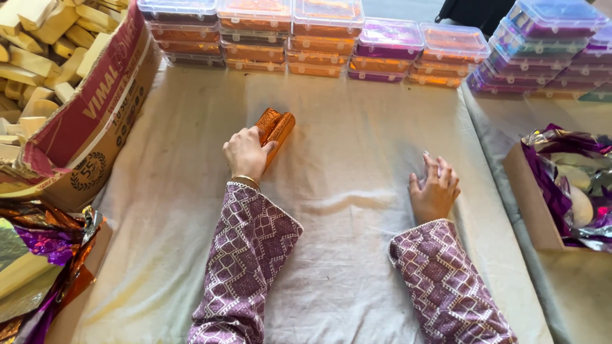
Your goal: Wrapping items in decorative foil and placing them into clear plastic containers.
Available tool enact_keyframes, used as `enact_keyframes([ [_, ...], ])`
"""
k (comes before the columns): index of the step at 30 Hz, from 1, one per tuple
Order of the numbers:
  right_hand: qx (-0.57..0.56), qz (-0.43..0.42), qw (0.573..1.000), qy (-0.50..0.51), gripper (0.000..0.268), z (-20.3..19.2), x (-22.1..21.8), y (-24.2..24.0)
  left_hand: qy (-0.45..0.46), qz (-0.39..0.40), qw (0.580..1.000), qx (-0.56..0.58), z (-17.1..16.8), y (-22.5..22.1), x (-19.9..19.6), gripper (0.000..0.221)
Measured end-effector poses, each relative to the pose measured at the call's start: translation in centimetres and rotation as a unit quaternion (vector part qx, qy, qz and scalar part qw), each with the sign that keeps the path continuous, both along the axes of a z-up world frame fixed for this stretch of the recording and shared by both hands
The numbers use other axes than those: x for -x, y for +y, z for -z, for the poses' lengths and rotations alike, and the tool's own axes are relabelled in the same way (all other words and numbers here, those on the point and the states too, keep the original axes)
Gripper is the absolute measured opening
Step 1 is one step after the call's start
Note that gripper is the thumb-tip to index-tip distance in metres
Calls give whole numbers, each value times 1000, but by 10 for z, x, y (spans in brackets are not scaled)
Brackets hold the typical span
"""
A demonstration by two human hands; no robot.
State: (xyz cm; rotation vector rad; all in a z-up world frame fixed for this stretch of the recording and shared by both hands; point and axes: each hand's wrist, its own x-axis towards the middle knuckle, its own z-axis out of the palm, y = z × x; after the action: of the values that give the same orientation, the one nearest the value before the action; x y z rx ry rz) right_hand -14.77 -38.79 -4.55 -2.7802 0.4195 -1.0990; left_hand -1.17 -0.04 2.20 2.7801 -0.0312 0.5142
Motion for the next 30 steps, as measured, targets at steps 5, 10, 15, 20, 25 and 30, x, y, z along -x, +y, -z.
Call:
enact_keyframes([
  [5,-27,-21,999,34,41,2,2,-2,-61,29,997,34,-25,-8,12,38],
  [10,-33,-141,988,-47,34,-12,4,11,-201,94,968,121,-89,-26,61,27],
  [15,13,-186,982,0,39,-2,-5,7,-332,198,906,174,-156,-27,126,32],
  [20,-2,-177,984,-14,41,26,-17,-12,-387,238,859,235,-195,3,214,34],
  [25,27,-166,986,5,28,42,-4,-21,-323,340,874,130,-178,15,263,23],
  [30,27,-235,972,10,26,82,56,-56,-118,414,897,-103,-113,31,285,15],
])
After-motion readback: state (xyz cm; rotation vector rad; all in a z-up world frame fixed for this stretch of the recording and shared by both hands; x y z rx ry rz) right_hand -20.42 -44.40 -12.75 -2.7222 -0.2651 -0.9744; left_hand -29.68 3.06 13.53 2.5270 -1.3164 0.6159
